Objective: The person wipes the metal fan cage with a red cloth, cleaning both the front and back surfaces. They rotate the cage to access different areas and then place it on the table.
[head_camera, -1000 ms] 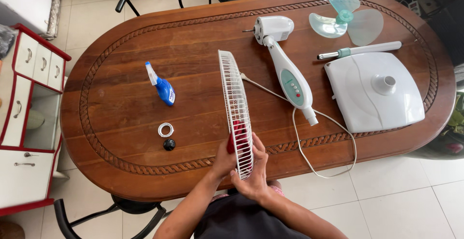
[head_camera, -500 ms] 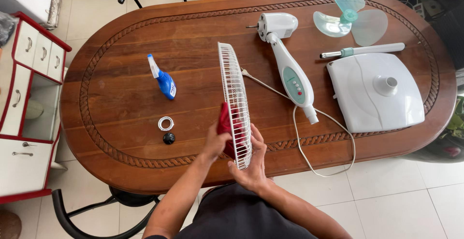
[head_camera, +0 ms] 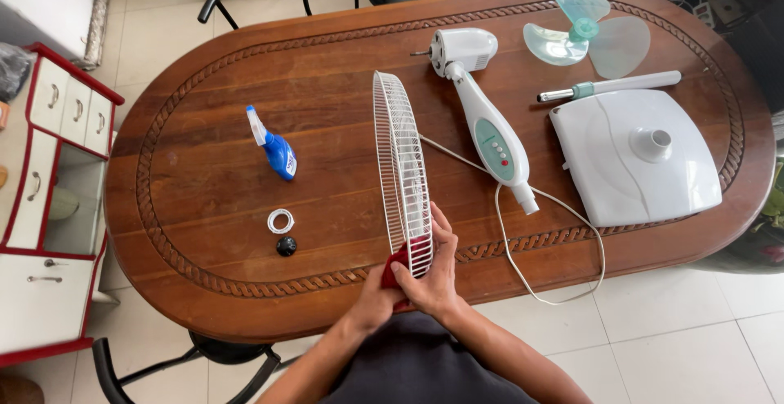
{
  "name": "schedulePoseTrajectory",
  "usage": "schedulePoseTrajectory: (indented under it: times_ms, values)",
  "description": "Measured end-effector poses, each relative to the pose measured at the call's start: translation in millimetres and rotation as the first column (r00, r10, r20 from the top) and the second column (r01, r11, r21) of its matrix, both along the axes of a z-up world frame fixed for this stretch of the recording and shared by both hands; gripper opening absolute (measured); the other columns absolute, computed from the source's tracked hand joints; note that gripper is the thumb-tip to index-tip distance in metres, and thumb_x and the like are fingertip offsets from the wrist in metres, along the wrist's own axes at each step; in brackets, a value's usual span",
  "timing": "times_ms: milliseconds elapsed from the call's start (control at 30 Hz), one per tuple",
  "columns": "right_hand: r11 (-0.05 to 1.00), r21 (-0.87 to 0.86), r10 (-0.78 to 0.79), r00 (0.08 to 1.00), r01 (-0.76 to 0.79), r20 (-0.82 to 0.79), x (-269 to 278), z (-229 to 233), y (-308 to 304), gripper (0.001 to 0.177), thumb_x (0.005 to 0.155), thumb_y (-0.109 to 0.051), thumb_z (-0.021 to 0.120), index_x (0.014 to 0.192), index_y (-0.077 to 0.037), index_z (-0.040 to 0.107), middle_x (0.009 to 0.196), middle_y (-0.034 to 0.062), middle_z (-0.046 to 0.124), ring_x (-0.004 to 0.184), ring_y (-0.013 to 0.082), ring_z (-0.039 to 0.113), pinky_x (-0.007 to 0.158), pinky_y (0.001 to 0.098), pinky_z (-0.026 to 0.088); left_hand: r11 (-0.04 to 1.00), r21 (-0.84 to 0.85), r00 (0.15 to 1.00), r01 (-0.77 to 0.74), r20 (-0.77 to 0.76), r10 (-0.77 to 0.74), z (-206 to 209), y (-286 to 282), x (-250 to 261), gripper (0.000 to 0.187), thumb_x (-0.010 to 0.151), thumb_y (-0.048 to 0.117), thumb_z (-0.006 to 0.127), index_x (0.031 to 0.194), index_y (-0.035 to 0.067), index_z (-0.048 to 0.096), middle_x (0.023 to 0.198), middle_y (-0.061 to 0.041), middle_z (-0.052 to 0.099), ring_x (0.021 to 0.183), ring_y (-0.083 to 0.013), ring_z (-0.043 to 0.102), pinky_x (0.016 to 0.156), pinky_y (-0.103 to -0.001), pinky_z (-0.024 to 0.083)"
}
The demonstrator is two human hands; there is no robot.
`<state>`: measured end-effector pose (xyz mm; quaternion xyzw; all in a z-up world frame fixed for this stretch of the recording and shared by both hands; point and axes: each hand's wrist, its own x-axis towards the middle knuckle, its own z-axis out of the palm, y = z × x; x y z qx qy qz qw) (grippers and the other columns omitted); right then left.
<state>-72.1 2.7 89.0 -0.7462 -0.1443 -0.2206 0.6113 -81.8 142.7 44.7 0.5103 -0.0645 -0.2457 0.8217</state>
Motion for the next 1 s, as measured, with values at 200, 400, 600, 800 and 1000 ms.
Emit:
schedulePoseTrajectory:
  times_ms: [200, 400, 600, 800, 1000]
  values:
    - [0.979, 0.145, 0.144, 0.989, -0.140, -0.019, -2.8, 1.0, 7.2, 0.090, 0.085, -0.016, 0.084, 0.147, -0.006, 0.020, 0.168, 0.0317, 0.008, 0.149, 0.0404, 0.038, 0.120, 0.0514, 0.042, 0.939, -0.267, 0.947, -0.218, -0.290, 0.138, 30.3, 29.4, 1.9, 0.057, 0.082, -0.002, 0.058, 0.138, 0.008, 0.054, 0.134, -0.011, 0.067, 0.123, -0.0269, 0.066, 0.107, -0.044, 0.052]
    - [0.989, 0.031, 0.141, 0.989, -0.142, 0.045, -12.8, 4.1, 8.2, 0.100, 0.088, -0.023, 0.082, 0.158, -0.012, 0.011, 0.169, 0.0293, 0.009, 0.151, 0.0408, 0.040, 0.121, 0.0505, 0.045, 0.836, -0.433, 0.920, -0.338, -0.339, 0.196, 37.6, 48.9, 39.4, 0.051, 0.099, 0.020, 0.055, 0.144, -0.001, 0.051, 0.139, -0.020, 0.061, 0.125, -0.0349, 0.061, 0.110, -0.051, 0.046]
    - [0.991, -0.124, 0.056, 0.997, -0.050, 0.050, -17.3, 5.9, 13.1, 0.106, 0.080, -0.023, 0.082, 0.161, -0.009, 0.014, 0.165, 0.0305, 0.016, 0.155, 0.0461, 0.028, 0.122, 0.0561, 0.037, 0.946, -0.171, 0.926, -0.276, -0.312, 0.214, 6.1, -2.0, 52.2, 0.058, 0.091, 0.019, 0.064, 0.146, 0.017, 0.048, 0.128, -0.007, 0.066, 0.114, -0.0221, 0.066, 0.097, -0.038, 0.056]
    - [0.989, -0.132, 0.077, 0.995, -0.069, 0.063, -18.7, 5.0, 17.6, 0.103, 0.077, -0.022, 0.080, 0.159, -0.009, 0.018, 0.163, 0.0317, 0.021, 0.155, 0.0477, 0.028, 0.123, 0.0562, 0.038, 0.974, -0.008, 0.972, -0.225, 0.066, 0.225, -23.2, -13.8, 70.5, 0.036, 0.102, 0.033, 0.065, 0.126, 0.007, 0.063, 0.110, -0.002, 0.067, 0.099, -0.0131, 0.067, 0.084, -0.032, 0.060]
    - [0.980, -0.190, 0.069, 0.995, -0.053, 0.078, -20.5, 2.7, 19.5, 0.103, 0.075, -0.022, 0.080, 0.158, -0.009, 0.021, 0.162, 0.0326, 0.022, 0.154, 0.0477, 0.028, 0.122, 0.0578, 0.035, 0.961, -0.120, 0.968, -0.249, -0.001, 0.250, -19.4, -12.0, 74.2, 0.034, 0.106, 0.034, 0.070, 0.120, 0.004, 0.062, 0.104, -0.004, 0.064, 0.090, -0.0152, 0.065, 0.075, -0.034, 0.058]
